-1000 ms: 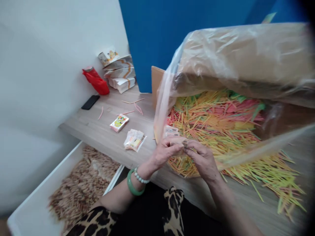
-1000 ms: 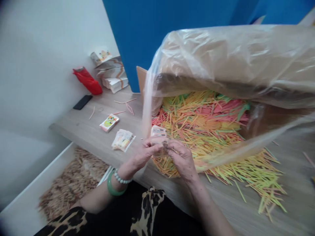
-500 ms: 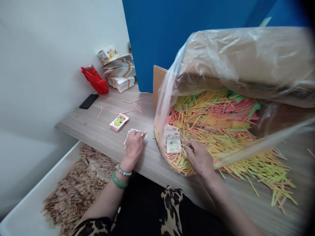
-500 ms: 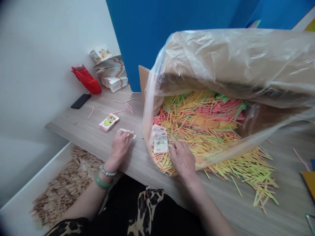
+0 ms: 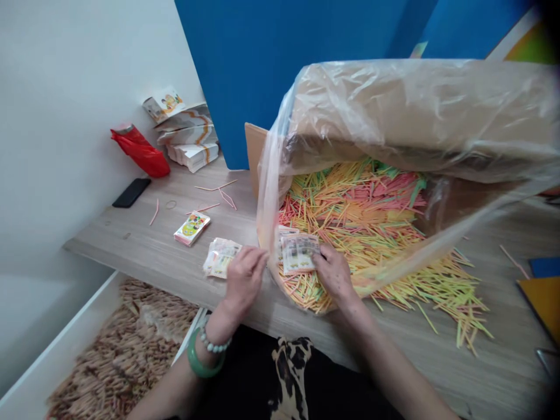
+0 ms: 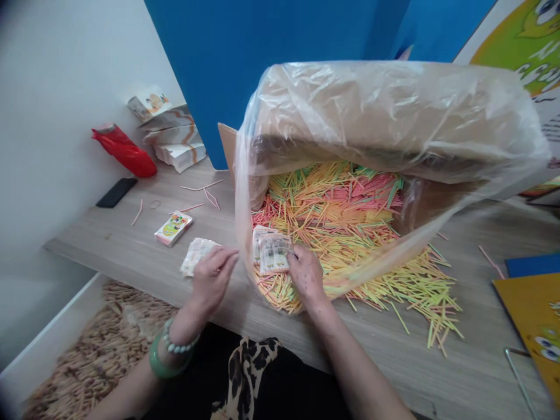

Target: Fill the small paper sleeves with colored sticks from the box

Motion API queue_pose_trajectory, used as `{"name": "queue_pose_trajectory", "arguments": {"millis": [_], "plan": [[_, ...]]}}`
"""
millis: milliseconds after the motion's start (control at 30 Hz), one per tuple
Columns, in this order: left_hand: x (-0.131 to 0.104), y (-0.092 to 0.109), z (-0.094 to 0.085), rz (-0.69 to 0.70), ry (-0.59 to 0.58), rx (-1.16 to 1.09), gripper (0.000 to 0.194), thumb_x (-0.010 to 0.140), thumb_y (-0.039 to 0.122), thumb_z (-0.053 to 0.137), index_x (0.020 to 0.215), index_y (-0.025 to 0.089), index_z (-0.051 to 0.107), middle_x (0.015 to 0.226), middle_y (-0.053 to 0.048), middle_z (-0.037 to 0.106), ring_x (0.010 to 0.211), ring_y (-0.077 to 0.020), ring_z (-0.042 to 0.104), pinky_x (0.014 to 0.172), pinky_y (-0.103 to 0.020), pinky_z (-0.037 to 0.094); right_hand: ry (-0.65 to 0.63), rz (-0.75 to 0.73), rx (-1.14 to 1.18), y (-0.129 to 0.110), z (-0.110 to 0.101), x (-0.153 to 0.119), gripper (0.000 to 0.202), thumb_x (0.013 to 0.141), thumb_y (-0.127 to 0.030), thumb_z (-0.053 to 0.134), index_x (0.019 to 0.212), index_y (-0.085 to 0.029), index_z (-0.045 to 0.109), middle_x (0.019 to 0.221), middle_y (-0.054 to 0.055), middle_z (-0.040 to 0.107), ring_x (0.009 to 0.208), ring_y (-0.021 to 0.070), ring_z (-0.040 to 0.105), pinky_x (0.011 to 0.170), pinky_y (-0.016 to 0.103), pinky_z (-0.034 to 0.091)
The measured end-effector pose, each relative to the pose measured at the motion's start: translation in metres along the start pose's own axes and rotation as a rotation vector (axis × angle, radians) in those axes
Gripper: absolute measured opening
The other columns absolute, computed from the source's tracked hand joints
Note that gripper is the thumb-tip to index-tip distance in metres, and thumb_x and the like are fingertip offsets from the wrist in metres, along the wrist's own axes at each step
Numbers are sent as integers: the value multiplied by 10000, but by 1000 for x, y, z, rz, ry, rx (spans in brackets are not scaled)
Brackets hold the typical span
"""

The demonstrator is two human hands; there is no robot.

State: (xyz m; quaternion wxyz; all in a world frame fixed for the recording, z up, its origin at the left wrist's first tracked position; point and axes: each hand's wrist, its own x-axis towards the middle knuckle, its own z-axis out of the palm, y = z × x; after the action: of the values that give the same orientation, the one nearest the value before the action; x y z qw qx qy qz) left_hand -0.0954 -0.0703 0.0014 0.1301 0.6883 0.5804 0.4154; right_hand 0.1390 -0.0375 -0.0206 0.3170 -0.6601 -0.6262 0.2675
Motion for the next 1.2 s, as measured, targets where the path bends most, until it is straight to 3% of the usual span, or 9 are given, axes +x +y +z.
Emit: {"name": "queue_pose_trajectory", "arguments": {"millis": [133,200,267,367,467,633,867,1033,1200], "plan": [[17,38,30,-106,-113,-293,412,875,280,715,1279,205,674,1004,-69,711,837,-185,632,792,-321,535,-104,2,418,-6,-10,-4,258,826,-348,536,837,-224,762,828,22,726,815,210,617,758,321,457],[29,48,45,-214,-182,-486,430,799,275,774,1215,189,709,962,-59,715,814,-183,622,784,-328,531,-189,-21,568,-11,-12,-6,284,843,-390,562,903,-221,782,846,15,740,823,209,629,777,332,476],[38,52,55,-329,-289,-735,253,761,276,784,991,172,776,875,-47,727,787,-179,632,784,-328,532,-270,-67,569,-10,-19,-5,297,873,-395,543,890,-213,777,811,12,729,788,202,624,759,332,484],[43,51,60,-505,-276,-955,109,707,261,793,741,162,761,761,-30,730,739,-167,641,765,-317,535,-232,-181,214,5,-43,2,294,900,-336,509,970,-204,763,920,51,743,882,226,634,832,360,493],[39,49,57,-619,-146,-983,136,675,251,803,775,169,763,767,-15,741,716,-153,639,722,-297,532,-69,-227,-375,24,-72,17,399,886,-289,539,1234,-162,686,1260,154,685,1175,320,567,1009,462,430],[32,55,55,-633,-189,-996,125,680,254,802,755,177,737,757,-5,730,733,-152,652,748,-307,545,-233,-259,-837,29,-73,45,405,914,-212,499,1282,-104,630,1282,199,661,1200,342,544,1020,453,383],[30,50,48,-610,-211,-974,116,691,250,792,695,172,707,729,-7,712,705,-141,631,754,-317,535,-227,-276,-996,19,-47,58,364,929,-74,401,1182,-63,662,1190,244,677,1080,342,594,899,433,386],[30,45,44,-619,-252,-1033,173,707,266,796,846,168,766,857,-40,767,794,-162,680,806,-330,547,-206,-221,-974,24,-58,62,399,940,-67,374,1254,-70,619,1186,239,678,1088,342,609,909,428,382],[30,36,45,-641,-204,-1033,143,693,262,817,735,164,722,722,-1,715,663,-117,622,680,-276,517,-231,-113,-903,27,-77,68,324,933,-114,419,1189,-118,616,1000,162,737,924,271,669,830,346,386]]}}
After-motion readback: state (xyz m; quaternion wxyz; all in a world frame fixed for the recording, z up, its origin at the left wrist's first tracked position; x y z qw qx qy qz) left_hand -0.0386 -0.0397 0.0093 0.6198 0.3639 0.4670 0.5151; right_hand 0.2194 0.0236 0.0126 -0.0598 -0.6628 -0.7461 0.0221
